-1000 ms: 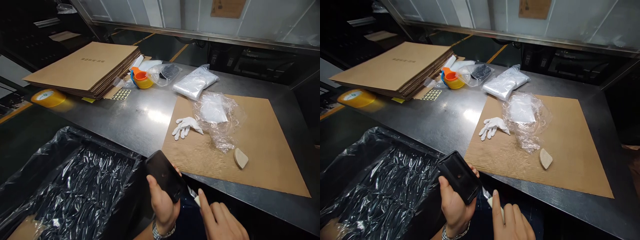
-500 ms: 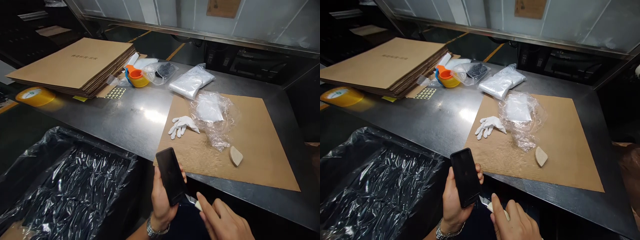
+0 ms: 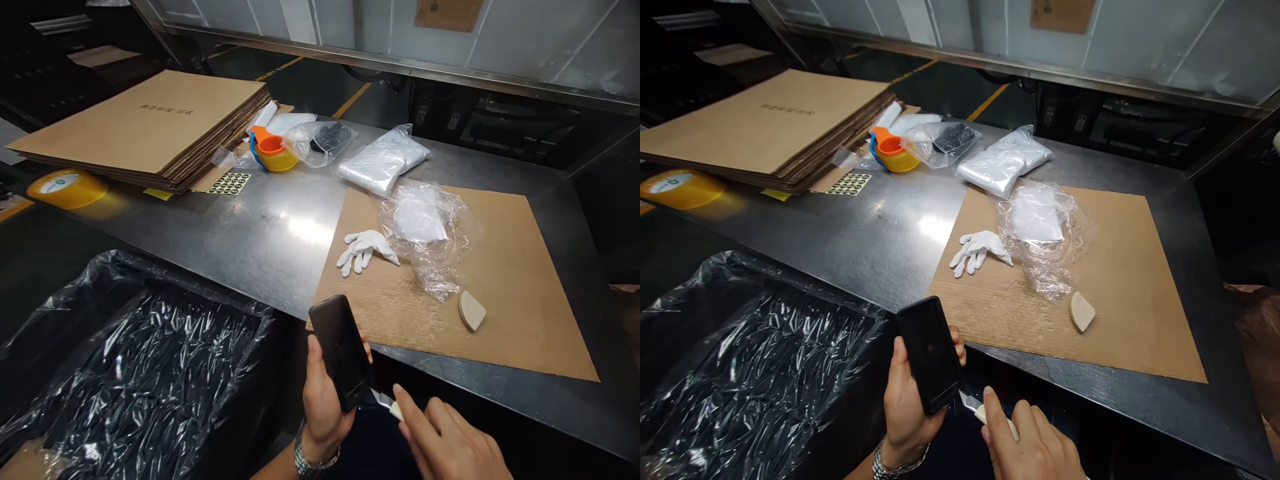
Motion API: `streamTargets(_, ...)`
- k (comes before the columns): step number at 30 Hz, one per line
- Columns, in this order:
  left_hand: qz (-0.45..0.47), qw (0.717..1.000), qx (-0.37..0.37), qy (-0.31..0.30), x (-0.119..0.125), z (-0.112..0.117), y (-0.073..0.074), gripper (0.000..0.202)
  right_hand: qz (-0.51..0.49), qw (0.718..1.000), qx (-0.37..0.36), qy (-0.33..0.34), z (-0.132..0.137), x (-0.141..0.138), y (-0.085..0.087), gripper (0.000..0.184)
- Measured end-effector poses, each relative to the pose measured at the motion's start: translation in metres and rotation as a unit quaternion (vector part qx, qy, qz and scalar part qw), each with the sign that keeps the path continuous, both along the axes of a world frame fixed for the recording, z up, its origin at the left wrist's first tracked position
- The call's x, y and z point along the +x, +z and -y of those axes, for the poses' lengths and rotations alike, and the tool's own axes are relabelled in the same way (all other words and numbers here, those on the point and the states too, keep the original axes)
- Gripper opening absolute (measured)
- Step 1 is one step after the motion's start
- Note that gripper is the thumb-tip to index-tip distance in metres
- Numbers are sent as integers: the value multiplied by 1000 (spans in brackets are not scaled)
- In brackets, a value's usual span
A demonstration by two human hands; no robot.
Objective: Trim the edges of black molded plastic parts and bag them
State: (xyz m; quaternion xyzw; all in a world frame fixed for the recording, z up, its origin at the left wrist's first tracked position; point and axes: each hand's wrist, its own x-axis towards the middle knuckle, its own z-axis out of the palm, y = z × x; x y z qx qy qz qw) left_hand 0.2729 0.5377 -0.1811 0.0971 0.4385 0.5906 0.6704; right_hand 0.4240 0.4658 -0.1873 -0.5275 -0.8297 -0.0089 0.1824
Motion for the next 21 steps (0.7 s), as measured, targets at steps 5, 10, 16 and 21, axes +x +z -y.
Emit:
streamTargets(5, -9, 1000, 3, 7, 0, 2, -1, 51, 1, 1000, 3, 0, 1, 0, -2, 31)
streamTargets(10, -14, 1000, 6, 6, 0, 2, -1, 52, 7, 1000, -9, 6, 2, 1, -3, 31)
streamTargets(16, -16, 1000, -1, 12, 0, 2, -1, 53, 15, 1000, -6, 3, 2, -1, -3, 31)
streamTargets(21, -25, 1000, -6, 14, 0, 2, -1, 53, 17, 1000, 6, -9, 2, -4, -3, 31)
